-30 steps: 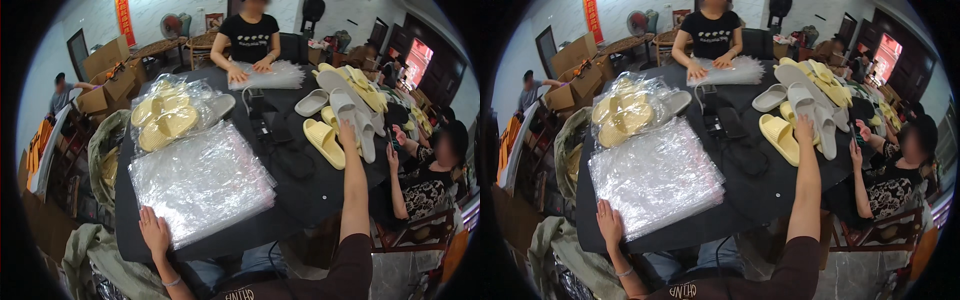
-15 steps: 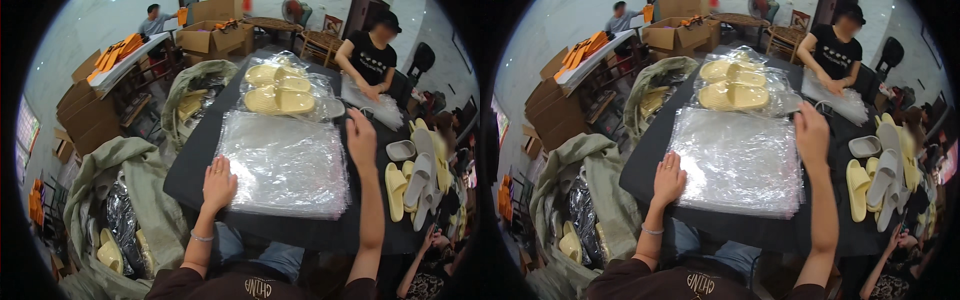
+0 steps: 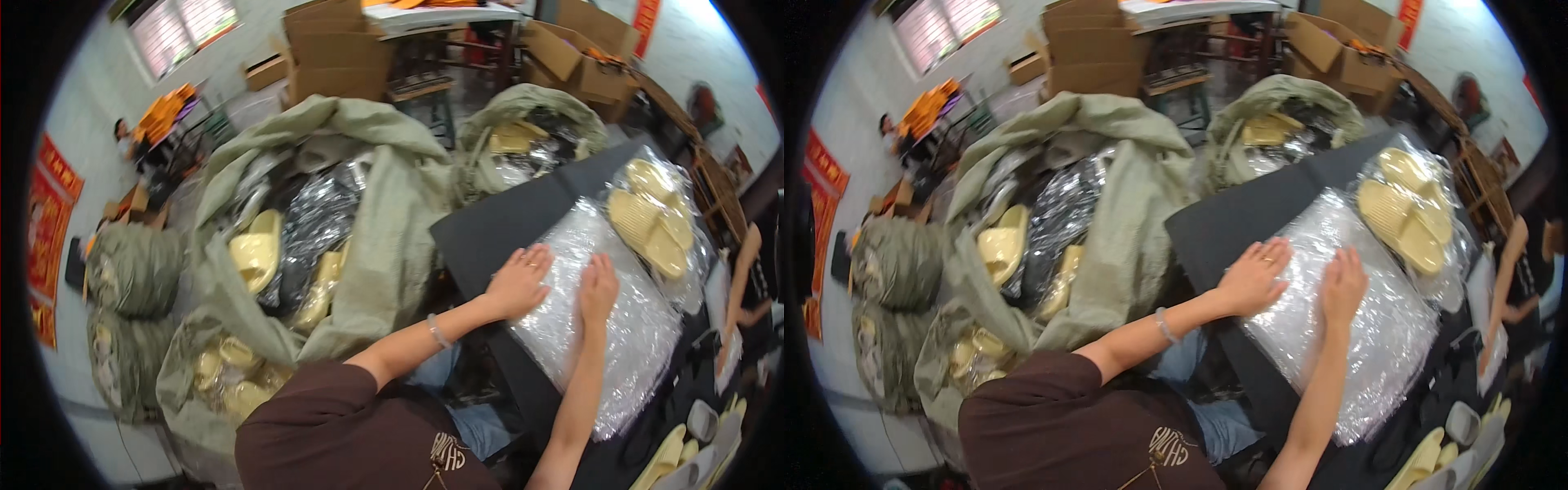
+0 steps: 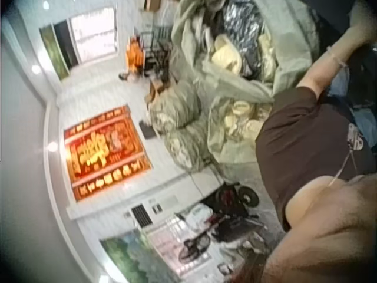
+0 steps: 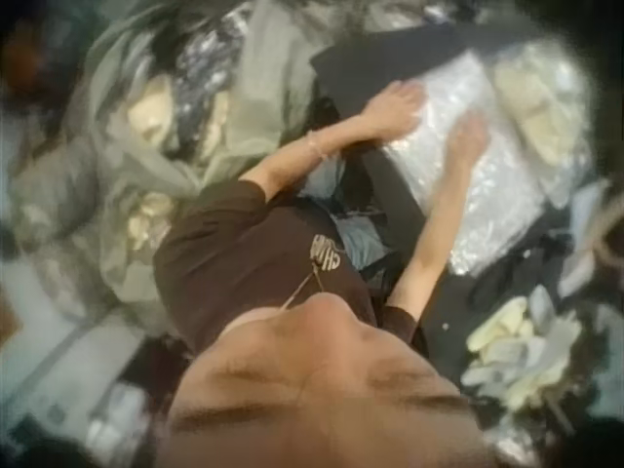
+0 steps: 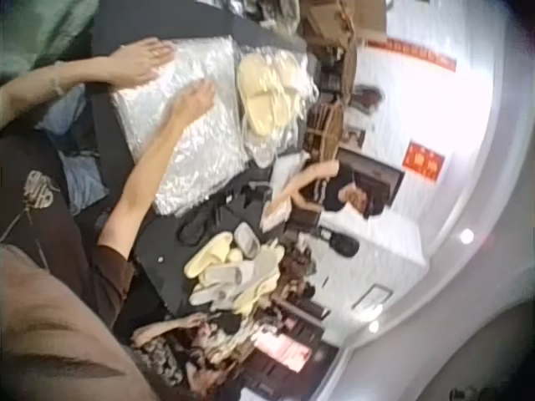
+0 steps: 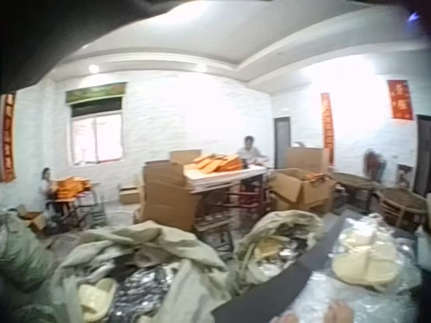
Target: The person retrieves pairs of slippers from large green sacks and wraps them in bubble wrap on a table. They handle multiple pairs of yellow, white, and black slippers, placing them on the wrap and folding the material around them. The wrapped items are then set aside on the table.
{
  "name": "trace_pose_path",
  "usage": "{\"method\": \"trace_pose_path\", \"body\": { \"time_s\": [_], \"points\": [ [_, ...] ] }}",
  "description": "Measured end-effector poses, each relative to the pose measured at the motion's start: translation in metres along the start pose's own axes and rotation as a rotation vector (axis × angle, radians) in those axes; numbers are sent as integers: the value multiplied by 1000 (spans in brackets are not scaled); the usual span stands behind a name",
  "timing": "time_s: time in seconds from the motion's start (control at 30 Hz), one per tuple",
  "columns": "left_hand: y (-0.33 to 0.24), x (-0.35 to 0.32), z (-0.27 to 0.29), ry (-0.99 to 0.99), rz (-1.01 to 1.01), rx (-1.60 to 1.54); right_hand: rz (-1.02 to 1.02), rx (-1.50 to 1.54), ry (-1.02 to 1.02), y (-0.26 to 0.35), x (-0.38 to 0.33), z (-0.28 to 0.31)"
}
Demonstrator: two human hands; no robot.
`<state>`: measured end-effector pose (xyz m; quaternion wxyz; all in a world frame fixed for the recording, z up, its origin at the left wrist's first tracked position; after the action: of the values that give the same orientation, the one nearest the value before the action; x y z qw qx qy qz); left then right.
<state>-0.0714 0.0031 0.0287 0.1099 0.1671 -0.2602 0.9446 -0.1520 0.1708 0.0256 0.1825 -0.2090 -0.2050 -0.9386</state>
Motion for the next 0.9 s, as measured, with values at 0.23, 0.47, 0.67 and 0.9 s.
{"method": "trace_pose_path", "body": {
  "time_s": [0.23,0.47,0.67,0.9],
  "points": [
    [36,-60,153,-447,126,-140,-21,56,39,-21,0,-4],
    [163,-231,292,-534,960,642,-10,56,63,-26,3,-12],
    [185,-310,313,-476,825,1162,-18,66,71,-24,1,-15],
    [103,-255,413,-710,547,1135,-44,50,82,-16,0,-10]
  ]
}}
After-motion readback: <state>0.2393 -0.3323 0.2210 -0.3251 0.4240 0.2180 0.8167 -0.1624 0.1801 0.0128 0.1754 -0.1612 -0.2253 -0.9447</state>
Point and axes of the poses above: each hand's wrist, its own x-axis towards the middle knuckle, its own z-axis out of the back of the hand, y = z × x, the point moved 10 cm from there along x, towards the middle knuckle, and after that the axes turned 4 degrees about z, right-handed, at the moved point
